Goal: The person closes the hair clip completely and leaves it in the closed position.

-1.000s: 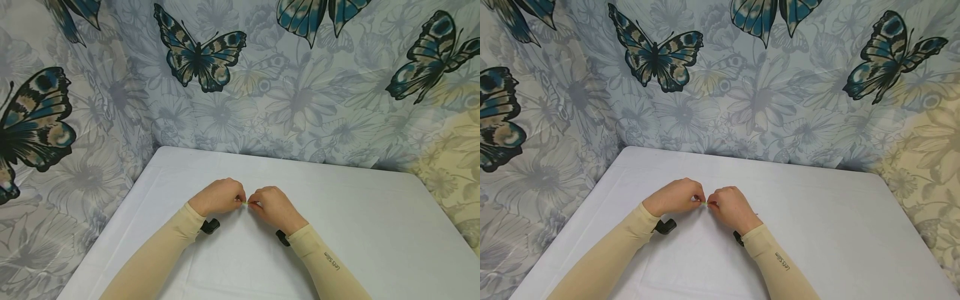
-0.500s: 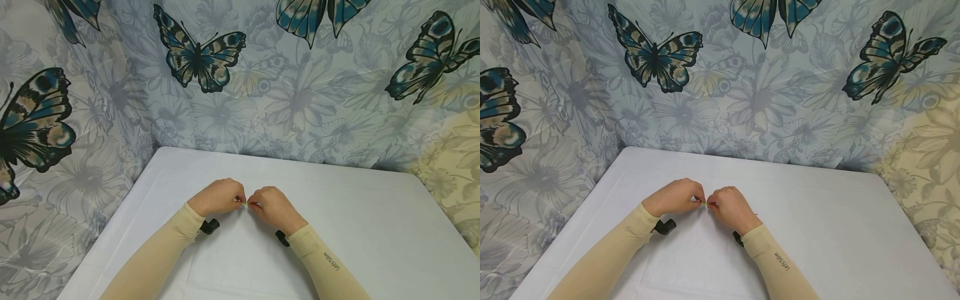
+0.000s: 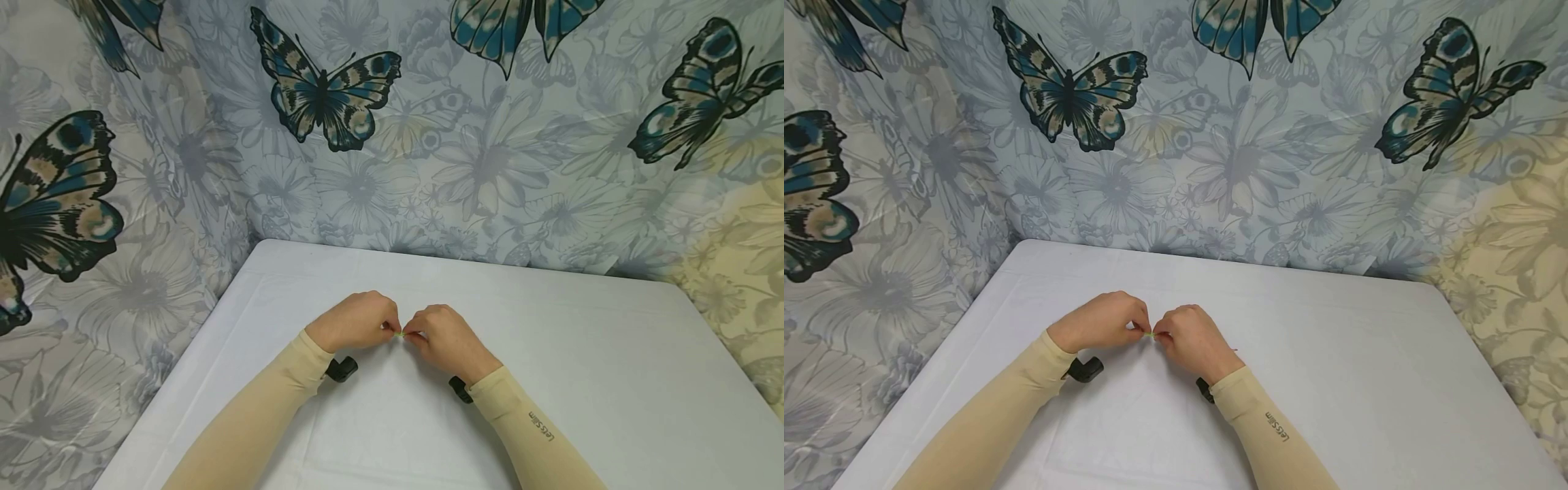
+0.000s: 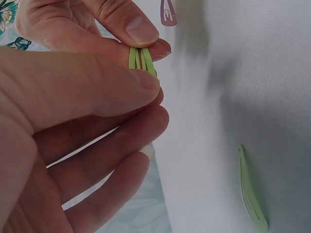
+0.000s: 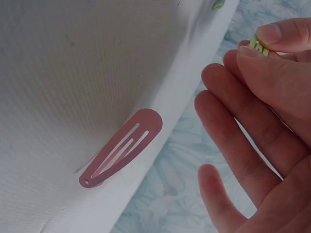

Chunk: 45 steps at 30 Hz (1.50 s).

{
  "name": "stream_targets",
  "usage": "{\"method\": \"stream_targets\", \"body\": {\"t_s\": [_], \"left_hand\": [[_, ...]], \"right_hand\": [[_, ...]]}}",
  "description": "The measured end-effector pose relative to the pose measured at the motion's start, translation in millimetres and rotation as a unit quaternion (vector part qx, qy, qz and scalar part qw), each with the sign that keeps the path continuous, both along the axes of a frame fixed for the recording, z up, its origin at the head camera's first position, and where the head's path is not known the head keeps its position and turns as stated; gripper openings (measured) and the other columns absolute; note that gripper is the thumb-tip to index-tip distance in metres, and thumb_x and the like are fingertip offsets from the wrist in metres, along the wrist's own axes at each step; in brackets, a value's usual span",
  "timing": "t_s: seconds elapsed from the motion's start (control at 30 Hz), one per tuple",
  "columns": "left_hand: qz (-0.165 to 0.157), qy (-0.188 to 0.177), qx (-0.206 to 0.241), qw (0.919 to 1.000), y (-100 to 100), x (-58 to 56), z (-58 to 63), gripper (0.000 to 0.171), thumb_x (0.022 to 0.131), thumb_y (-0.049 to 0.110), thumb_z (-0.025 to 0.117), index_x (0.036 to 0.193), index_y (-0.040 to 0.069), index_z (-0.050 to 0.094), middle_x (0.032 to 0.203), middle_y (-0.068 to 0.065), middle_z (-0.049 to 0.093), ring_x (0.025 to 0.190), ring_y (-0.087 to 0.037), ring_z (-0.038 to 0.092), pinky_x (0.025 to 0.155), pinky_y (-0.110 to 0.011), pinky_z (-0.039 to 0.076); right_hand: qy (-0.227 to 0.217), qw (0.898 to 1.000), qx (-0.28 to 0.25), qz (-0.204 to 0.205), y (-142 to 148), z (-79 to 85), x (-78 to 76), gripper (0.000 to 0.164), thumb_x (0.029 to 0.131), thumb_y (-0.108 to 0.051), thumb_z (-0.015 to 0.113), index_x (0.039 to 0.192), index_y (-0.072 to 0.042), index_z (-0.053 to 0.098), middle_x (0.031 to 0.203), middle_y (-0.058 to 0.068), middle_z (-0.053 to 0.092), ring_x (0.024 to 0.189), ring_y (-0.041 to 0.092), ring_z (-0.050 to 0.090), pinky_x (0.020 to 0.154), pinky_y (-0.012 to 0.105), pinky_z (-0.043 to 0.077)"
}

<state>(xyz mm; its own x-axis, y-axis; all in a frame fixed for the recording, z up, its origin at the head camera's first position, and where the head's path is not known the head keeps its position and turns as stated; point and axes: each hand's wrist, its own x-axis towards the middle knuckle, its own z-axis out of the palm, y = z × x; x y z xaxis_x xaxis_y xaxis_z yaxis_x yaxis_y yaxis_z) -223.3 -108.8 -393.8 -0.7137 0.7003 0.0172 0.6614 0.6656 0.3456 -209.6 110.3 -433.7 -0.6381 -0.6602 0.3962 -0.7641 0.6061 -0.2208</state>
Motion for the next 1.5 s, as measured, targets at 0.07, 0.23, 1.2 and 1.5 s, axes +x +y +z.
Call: {"method": "stream_targets", "body": {"t_s": [0.07,0.23,1.2,1.5], "left_hand": [[-0.005,0.006,-0.003,1.0000,-0.1,-0.7,-0.1,0.024,0.092,0.002,0.073,0.101,0.017,0.089,0.100,0.007,0.081,0.086,-0.007,0.067,0.077,-0.027,0.056],[-0.010,0.020,-0.011,0.9997,0.5,-1.1,-0.6,0.024,0.093,0.002,0.073,0.101,0.019,0.089,0.099,0.008,0.081,0.084,-0.006,0.066,0.075,-0.026,0.055],[0.014,0.027,-0.026,0.9992,-0.2,1.6,1.3,0.021,0.089,0.003,0.083,0.098,0.022,0.089,0.099,0.011,0.082,0.089,-0.007,0.074,0.077,-0.030,0.059],[0.013,0.020,-0.030,0.9993,-0.6,0.8,-0.5,0.020,0.090,0.005,0.084,0.098,0.022,0.089,0.099,0.012,0.083,0.088,-0.006,0.073,0.077,-0.029,0.059]], "right_hand": [[-0.001,1.000,-0.002,0.003,0.1,-0.2,0.0,0.011,0.087,-0.004,0.087,0.093,-0.013,0.087,0.085,-0.004,0.080,0.080,0.014,0.073,0.086,0.036,0.059],[-0.002,1.000,-0.004,0.006,0.6,-0.2,0.6,0.011,0.087,-0.003,0.088,0.092,-0.013,0.087,0.085,-0.004,0.081,0.079,0.014,0.072,0.085,0.036,0.058],[-0.025,0.999,-0.019,0.020,-1.2,2.1,1.4,0.015,0.084,0.003,0.085,0.091,-0.010,0.088,0.086,-0.002,0.083,0.078,0.012,0.071,0.079,0.030,0.059],[-0.036,0.999,-0.027,0.029,-1.8,2.1,2.1,0.016,0.084,0.006,0.084,0.091,-0.009,0.088,0.086,-0.002,0.083,0.077,0.012,0.071,0.073,0.025,0.057]]}}
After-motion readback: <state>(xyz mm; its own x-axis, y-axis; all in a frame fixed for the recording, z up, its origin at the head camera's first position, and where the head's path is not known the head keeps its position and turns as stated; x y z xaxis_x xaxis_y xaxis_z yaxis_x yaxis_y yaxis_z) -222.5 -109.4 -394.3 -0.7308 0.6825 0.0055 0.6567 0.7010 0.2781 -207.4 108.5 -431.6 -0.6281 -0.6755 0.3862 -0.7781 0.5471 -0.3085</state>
